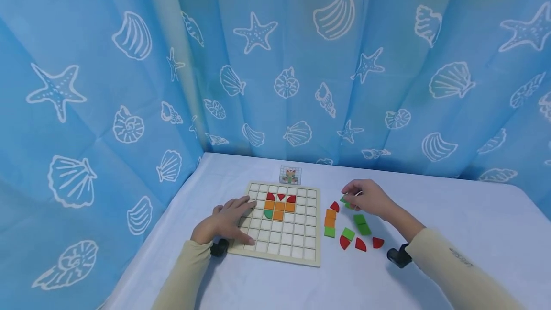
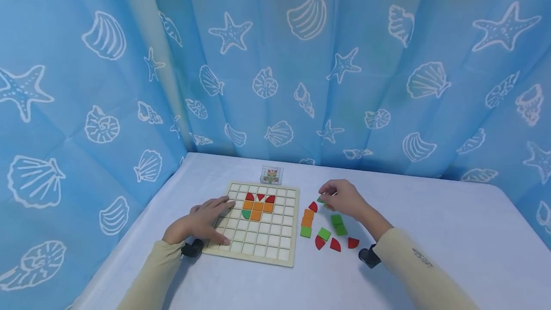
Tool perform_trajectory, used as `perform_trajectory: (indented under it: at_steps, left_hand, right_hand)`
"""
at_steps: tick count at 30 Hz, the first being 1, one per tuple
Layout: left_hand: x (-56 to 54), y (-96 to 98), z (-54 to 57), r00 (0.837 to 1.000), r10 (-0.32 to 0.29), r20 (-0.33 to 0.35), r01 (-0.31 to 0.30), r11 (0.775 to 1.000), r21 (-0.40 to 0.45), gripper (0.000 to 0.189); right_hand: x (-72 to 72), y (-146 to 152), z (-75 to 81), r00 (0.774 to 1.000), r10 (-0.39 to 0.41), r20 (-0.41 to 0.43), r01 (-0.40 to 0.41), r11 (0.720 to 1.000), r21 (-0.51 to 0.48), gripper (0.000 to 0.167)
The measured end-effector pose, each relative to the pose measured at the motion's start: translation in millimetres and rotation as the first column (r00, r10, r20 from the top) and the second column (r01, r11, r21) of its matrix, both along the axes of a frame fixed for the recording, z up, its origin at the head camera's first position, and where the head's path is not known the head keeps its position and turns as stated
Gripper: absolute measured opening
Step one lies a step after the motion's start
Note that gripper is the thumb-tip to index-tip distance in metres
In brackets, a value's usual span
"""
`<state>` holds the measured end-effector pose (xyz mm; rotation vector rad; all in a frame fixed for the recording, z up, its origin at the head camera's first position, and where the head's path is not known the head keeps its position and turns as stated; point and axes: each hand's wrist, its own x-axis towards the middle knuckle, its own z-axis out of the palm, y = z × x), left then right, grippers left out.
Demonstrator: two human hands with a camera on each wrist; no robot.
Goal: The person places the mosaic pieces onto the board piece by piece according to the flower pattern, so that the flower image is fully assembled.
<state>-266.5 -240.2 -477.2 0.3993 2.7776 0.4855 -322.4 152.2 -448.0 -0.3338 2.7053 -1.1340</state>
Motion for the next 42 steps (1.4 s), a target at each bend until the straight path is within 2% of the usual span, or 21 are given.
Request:
perform_trajectory:
  at_steps: [6, 12, 19, 26, 33, 42]
  left_hand:
    - [-5.1, 1.1, 0.6, 1.000, 0.017, -0.001, -0.017, 1.000, 0.005, 0.105]
    - [-3.3, 1.1, -1.9, 1.000, 0.017, 0.014, -0.017, 1.000, -0.017, 0.104]
    - [-1.9, 3.3, -3.4, 1.000, 0.014, 0.011, -0.014, 1.000, -0.013, 0.105]
    - [-1.2, 0.8, -1.6, 1.000, 0.021, 0.017, -0.021, 1.000, -0.015, 0.105]
    - [-0.9, 0.3, 2.3, 1.000, 0.018, 0.021, -0.018, 1.000, -0.009, 0.104]
    - [-2.0, -0.2, -0.3, 0.999, 0.024, 0.022, -0.023, 0.999, -0.031, 0.105]
  right_hand:
    - [-6.6, -14, 0.8, 1.000, 0.007, -0.003, -0.007, 1.000, -0.001, 0.024]
    - [-1.2, -30, -6.6, 1.000, 0.024, -0.006, -0.024, 0.999, 0.030, 0.021]
    - [1.6, -42, -16.6, 1.000, 0.016, -0.001, -0.016, 1.000, -0.009, 0.019]
    - [0.7, -60, -15.5, 0.996, 0.088, -0.028, -0.088, 0.996, 0.013, 0.017]
    - [4.6, -76, -14.2, 0.994, 0.112, -0.010, -0.112, 0.994, -0.018, 0.016]
    - [10.1, -93, -19.2, 0.983, 0.182, -0.030, -0.182, 0.983, -0.023, 0.013]
